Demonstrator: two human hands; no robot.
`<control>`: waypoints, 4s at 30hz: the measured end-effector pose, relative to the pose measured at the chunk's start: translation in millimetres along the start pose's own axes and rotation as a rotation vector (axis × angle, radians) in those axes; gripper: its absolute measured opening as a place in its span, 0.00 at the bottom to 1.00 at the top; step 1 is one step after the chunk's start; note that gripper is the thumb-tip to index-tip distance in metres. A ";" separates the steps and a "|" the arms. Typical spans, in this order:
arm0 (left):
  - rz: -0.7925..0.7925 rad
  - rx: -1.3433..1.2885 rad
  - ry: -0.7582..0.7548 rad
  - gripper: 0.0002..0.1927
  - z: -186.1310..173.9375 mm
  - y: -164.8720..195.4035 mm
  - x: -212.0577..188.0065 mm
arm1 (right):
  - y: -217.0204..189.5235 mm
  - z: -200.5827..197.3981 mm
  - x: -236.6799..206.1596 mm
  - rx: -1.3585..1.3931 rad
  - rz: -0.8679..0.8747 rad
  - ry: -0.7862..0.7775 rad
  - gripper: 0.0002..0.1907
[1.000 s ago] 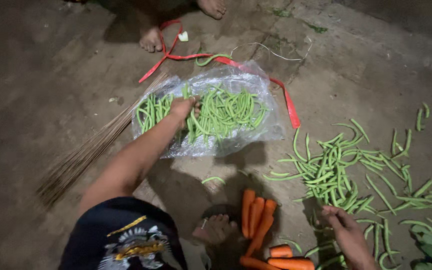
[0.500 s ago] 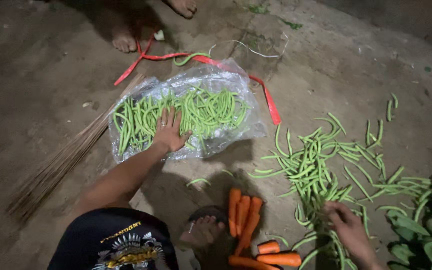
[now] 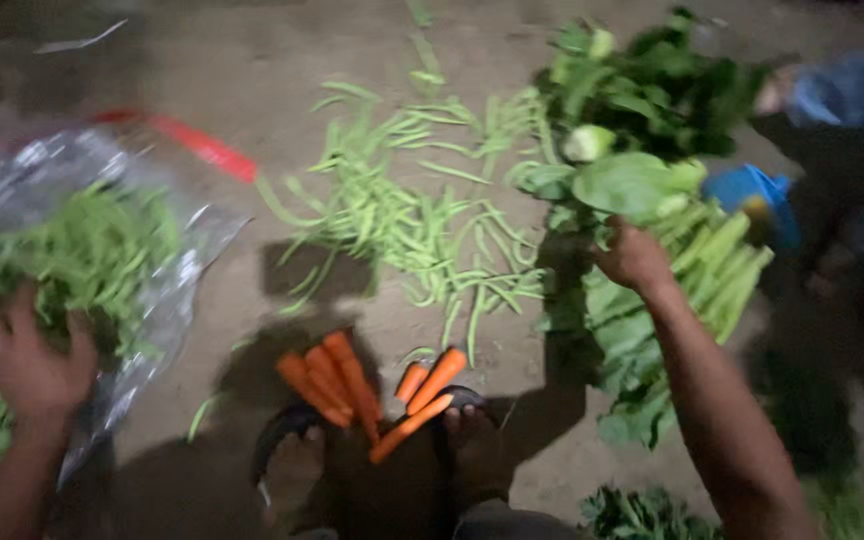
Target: The person sorts green beans, carrots, and leafy greens on a concrete floor. They pick up green beans and place them into a plastic bag, then gather carrots and leafy greens and place them into the same bag.
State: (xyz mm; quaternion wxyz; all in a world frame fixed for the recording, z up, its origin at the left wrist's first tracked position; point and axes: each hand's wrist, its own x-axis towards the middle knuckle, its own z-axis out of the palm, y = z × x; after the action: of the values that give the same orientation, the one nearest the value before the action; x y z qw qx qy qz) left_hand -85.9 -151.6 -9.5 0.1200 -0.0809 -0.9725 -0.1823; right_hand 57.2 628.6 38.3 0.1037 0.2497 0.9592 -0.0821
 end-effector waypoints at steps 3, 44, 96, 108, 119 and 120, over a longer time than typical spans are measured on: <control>0.145 -0.265 -0.074 0.24 13.4 55.8 17.6 | 10.4 18.7 -22.0 0.153 0.110 0.086 0.28; -0.277 -1.158 -1.045 0.15 158.9 230.4 -45.6 | -103.6 72.6 -50.8 0.242 -0.431 -0.007 0.15; 0.607 -0.254 -0.920 0.20 198.7 323.2 -88.1 | -78.0 73.9 -60.3 0.446 -0.086 -0.059 0.15; -0.179 -0.679 -1.313 0.15 192.8 262.1 -52.9 | -66.8 90.0 -61.4 0.434 -0.530 -0.253 0.18; -0.329 -1.017 -1.060 0.11 174.9 311.3 -17.0 | -27.1 70.6 -41.7 0.387 -0.224 -0.436 0.13; -0.337 -0.926 -1.043 0.11 184.2 318.4 -16.4 | -21.1 67.5 -41.7 0.536 -0.180 -0.409 0.11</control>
State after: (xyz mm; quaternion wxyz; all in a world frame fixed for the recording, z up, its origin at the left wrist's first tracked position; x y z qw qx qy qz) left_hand -43.7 208.4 -73.7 -0.4369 -0.0488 -0.7252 -0.5299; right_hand 92.9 577.0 -14.6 0.2168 0.1610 0.8811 -0.3882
